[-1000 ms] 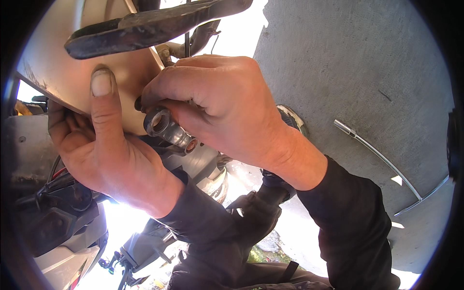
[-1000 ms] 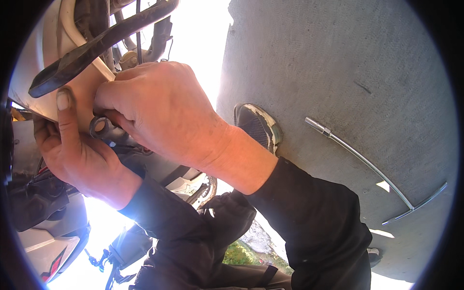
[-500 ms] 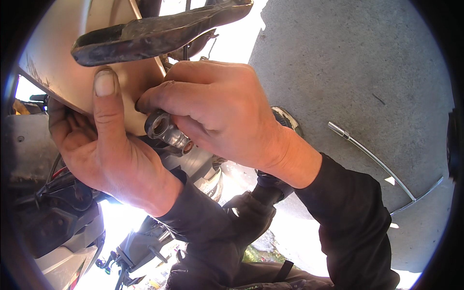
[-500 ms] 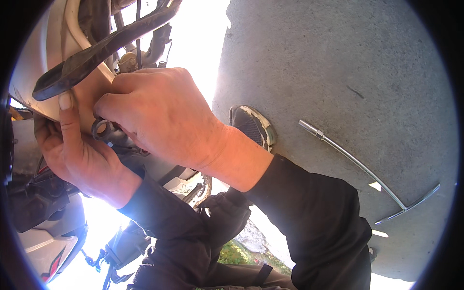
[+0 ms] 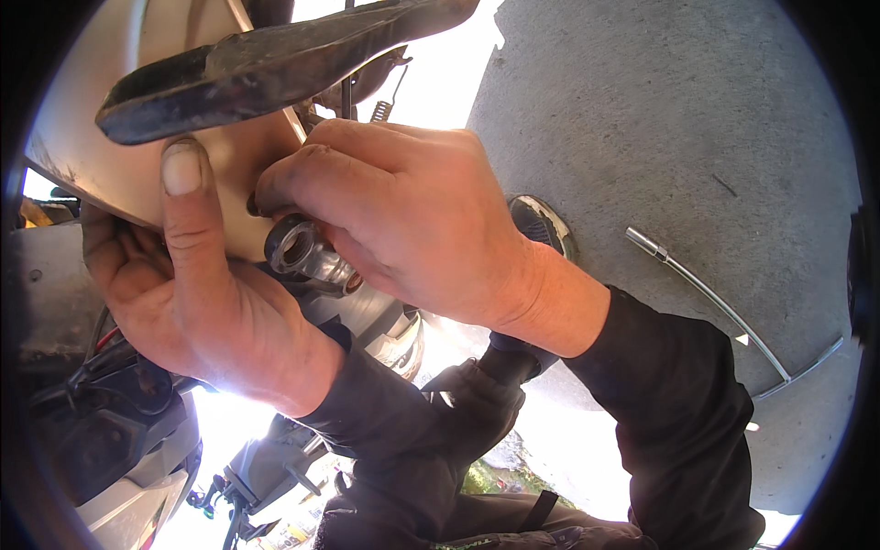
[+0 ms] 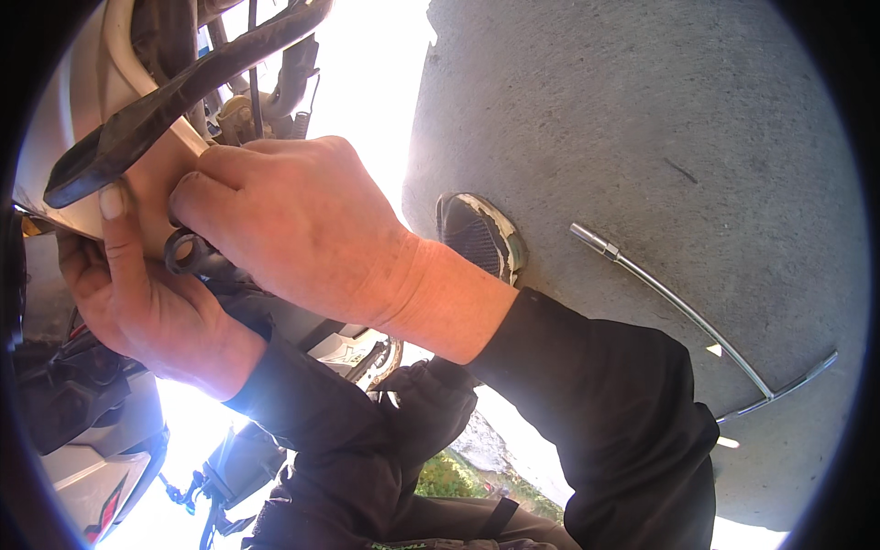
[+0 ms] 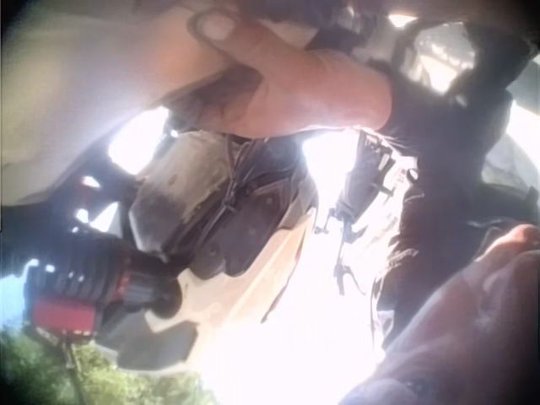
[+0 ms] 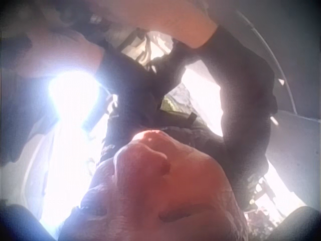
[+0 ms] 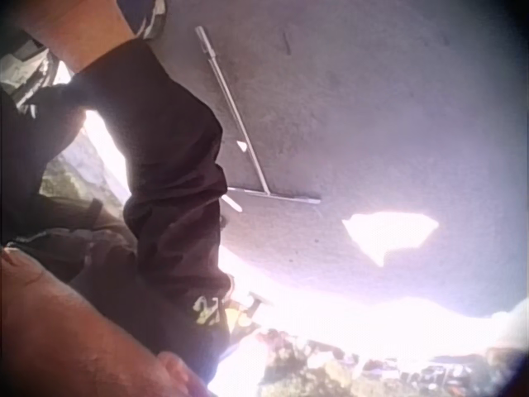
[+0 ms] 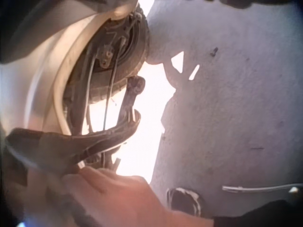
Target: The person removes a plastic cover from the rear of a white scooter, then uses a T-handle wrench to loosen and tighten bolts on the rear mudguard and brake assembly. They reattach the cover and secure it with bolts.
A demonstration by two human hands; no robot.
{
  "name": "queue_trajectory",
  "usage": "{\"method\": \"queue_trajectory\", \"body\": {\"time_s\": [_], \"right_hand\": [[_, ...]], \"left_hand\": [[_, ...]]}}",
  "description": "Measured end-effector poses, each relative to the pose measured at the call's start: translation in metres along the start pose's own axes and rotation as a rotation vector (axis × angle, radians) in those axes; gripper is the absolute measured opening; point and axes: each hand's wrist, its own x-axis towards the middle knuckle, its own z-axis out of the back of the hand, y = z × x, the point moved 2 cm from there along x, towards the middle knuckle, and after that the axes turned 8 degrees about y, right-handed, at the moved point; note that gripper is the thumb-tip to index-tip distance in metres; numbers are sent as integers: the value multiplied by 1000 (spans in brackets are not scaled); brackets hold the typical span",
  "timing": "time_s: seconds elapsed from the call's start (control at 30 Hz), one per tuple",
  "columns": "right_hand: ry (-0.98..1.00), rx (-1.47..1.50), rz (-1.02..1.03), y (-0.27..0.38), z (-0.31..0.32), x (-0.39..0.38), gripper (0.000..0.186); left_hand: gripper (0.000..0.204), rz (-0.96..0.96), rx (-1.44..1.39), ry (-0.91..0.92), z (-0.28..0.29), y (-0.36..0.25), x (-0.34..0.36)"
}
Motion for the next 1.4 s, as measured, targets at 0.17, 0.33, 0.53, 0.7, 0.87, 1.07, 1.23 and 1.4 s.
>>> {"method": "queue_trajectory", "body": {"time_s": [0.17, 0.33, 0.53, 0.7, 0.87, 1.07, 1.23, 1.4], "right_hand": [[-60, -35, 29, 0, -2, -3, 7], [-64, -60, 18, 2, -3, -5, 8], [-61, -75, 66, -1, 1, -4, 8], [-16, -58, 41, -2, 2, -1, 10], [-7, 17, -21, -5, 2, -1, 12], [141, -16, -6, -3, 11, 6, 10], [179, -6, -64, -5, 10, 7, 11], [148, 17, -66, -5, 8, 7, 16]], "left_hand": [[51, -1, -8, 38, 4, 4, 0], [50, 11, -21, 2, -1, 1, -2], [50, 4, -38, 24, 0, 2, -3], [51, -8, -52, 28, 1, 4, -3], [51, -5, -70, 1, -2, 3, -3], [50, -23, -18, 31, 2, 7, 1], [61, -20, -162, 38, -1, 6, 2], [59, -1, -106, 42, 2, 5, 3]]}}
